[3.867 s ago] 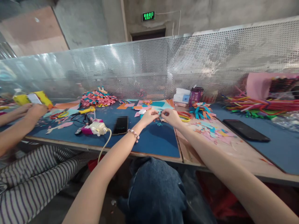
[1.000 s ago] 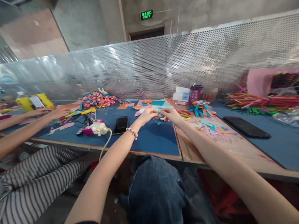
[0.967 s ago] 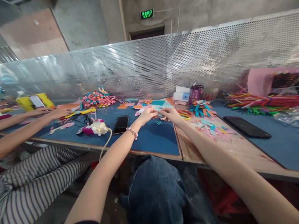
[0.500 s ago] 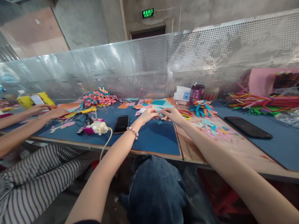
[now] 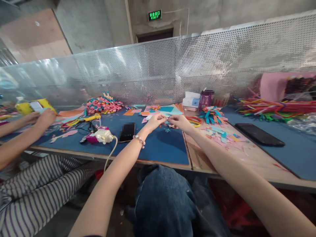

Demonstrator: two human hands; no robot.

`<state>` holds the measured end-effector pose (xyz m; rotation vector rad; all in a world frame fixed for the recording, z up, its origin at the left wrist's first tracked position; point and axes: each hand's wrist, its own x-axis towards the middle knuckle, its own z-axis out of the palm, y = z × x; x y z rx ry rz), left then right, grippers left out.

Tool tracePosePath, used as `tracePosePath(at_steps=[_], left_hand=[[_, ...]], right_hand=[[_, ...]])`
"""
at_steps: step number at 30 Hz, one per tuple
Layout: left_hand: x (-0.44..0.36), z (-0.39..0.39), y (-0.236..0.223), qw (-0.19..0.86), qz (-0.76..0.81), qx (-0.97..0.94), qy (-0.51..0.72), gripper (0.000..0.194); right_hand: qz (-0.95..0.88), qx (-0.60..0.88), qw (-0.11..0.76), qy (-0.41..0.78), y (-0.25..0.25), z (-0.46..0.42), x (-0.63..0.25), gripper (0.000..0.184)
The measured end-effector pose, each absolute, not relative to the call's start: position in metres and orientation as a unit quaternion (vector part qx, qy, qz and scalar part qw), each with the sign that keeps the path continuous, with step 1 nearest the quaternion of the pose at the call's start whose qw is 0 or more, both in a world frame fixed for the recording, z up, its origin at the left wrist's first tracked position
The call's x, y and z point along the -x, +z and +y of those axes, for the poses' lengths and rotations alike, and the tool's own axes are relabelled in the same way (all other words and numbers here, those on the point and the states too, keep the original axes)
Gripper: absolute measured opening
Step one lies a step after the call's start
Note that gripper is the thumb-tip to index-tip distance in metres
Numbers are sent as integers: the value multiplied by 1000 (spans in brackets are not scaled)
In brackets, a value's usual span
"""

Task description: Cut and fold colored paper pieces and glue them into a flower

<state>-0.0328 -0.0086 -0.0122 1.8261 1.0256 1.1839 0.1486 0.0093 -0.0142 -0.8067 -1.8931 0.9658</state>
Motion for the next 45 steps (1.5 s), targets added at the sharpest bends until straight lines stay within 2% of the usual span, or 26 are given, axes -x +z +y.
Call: tracePosePath(at_steps=[5, 31, 45], left_hand=[[35, -6, -13, 375, 398, -683, 485, 18], [35, -7, -12, 451, 346, -670, 477, 18], [37, -4, -15, 487, 321, -651, 486, 18]], right_hand=[[-720, 322, 428, 441, -15, 9, -146, 26], [-643, 287, 472, 531, -24, 24, -150, 30], [-676, 295, 485, 470, -20, 17, -147, 24]])
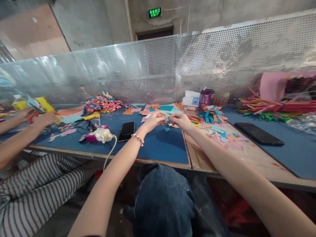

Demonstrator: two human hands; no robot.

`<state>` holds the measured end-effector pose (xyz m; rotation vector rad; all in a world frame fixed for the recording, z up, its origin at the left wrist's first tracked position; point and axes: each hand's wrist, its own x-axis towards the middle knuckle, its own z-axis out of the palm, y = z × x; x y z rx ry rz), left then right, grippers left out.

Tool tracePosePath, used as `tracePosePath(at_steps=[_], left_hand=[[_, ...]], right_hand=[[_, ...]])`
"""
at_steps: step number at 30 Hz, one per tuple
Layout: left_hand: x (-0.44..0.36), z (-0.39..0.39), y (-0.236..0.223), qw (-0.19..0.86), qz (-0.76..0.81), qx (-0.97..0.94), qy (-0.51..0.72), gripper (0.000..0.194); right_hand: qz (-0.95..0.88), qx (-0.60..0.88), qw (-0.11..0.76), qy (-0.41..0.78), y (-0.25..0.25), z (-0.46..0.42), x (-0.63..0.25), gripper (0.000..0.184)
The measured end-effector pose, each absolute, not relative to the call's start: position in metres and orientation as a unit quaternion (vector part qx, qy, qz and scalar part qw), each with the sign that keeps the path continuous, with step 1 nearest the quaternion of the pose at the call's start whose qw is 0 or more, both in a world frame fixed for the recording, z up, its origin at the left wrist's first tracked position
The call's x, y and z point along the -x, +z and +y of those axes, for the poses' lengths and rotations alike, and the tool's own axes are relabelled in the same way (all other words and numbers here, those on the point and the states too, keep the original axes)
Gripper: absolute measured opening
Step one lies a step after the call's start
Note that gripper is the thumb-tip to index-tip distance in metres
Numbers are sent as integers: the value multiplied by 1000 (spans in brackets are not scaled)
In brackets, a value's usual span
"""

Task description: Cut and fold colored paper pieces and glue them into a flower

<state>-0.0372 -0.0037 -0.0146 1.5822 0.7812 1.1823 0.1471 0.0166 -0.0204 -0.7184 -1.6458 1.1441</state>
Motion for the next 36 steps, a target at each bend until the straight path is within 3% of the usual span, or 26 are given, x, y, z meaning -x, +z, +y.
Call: tracePosePath(at_steps=[36], left_hand=[[36, -2, -16, 467, 365, -632, 498, 21]], right_hand=[[-751, 294, 482, 341, -22, 20, -147, 26]])
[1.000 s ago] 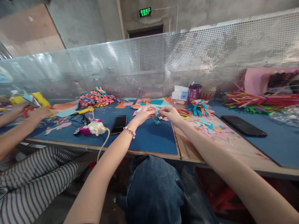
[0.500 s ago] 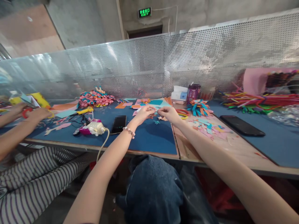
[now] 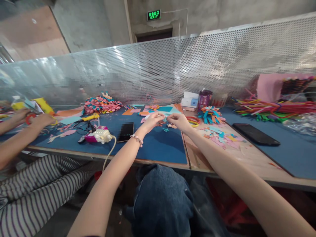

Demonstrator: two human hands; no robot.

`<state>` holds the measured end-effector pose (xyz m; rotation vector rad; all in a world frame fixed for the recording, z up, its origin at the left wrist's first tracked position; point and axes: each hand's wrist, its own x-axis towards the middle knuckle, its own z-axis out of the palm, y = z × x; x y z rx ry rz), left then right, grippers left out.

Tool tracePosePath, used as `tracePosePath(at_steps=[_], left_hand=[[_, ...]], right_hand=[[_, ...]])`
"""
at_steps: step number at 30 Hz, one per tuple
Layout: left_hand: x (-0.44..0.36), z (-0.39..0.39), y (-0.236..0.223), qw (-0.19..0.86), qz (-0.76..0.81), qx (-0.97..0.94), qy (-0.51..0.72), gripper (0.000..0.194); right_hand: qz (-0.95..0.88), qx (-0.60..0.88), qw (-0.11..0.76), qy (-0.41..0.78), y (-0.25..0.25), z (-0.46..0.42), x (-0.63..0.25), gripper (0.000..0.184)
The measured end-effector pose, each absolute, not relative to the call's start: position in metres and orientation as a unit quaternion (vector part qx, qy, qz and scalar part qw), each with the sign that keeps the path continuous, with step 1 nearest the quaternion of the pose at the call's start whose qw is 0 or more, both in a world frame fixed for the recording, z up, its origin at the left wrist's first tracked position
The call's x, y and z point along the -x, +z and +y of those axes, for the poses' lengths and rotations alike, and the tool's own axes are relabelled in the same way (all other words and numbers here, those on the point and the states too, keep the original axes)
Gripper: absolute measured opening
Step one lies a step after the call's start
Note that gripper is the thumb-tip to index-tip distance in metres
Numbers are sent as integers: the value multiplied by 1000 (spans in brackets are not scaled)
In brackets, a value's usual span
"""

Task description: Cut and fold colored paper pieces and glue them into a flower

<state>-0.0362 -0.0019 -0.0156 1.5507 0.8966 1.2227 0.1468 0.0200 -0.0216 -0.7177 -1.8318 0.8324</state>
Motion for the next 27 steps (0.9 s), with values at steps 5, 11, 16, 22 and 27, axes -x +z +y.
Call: tracePosePath(at_steps=[5, 11, 16, 22, 27], left_hand=[[36, -3, -16, 458, 369, -637, 498, 19], [36, -4, -16, 447, 372, -647, 494, 20], [36, -5, -16, 436, 364, -662, 489, 21], [34, -6, -14, 418, 357, -673, 495, 21], [32, -5, -15, 389, 365, -678, 506, 22]], right_hand=[[-753, 300, 482, 333, -21, 18, -147, 25], [-750, 309, 485, 327, -20, 16, -147, 25], [-750, 309, 489, 321, -19, 14, -148, 24], [-746, 317, 487, 326, -21, 16, -146, 26], [-735, 315, 496, 340, -23, 18, -142, 25]])
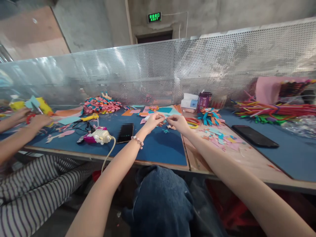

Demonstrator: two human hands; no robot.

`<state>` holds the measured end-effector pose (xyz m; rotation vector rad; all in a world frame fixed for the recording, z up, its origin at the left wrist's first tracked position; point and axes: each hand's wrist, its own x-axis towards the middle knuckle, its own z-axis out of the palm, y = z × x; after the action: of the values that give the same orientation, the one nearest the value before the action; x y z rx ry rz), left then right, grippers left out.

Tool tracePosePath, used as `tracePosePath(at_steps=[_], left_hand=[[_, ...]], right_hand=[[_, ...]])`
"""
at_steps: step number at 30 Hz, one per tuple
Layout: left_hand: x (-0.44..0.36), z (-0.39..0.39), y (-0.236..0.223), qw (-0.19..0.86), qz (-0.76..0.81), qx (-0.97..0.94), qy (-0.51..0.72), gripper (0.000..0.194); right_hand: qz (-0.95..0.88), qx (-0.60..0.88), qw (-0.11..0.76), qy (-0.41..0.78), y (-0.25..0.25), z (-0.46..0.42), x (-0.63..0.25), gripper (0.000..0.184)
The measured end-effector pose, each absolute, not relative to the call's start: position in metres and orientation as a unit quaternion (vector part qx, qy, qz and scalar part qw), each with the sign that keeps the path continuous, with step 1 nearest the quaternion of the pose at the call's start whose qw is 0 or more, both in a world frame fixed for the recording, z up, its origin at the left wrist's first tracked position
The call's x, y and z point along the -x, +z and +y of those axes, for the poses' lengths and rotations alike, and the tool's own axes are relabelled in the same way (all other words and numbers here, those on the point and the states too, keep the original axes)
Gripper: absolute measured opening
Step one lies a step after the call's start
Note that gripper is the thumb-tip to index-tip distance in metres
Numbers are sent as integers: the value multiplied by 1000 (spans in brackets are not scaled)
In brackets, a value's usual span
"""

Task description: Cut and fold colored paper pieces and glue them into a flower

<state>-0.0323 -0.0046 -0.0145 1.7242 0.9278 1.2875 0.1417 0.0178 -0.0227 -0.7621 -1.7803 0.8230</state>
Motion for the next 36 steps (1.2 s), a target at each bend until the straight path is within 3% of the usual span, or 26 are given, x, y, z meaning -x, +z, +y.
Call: tracePosePath(at_steps=[19, 36], left_hand=[[31, 2, -19, 301, 372, -698, 532, 17], [31, 4, -21, 321, 363, -703, 521, 20]], right_hand=[[-709, 315, 498, 389, -23, 14, -137, 35], [-718, 340, 477, 376, -23, 19, -141, 29]])
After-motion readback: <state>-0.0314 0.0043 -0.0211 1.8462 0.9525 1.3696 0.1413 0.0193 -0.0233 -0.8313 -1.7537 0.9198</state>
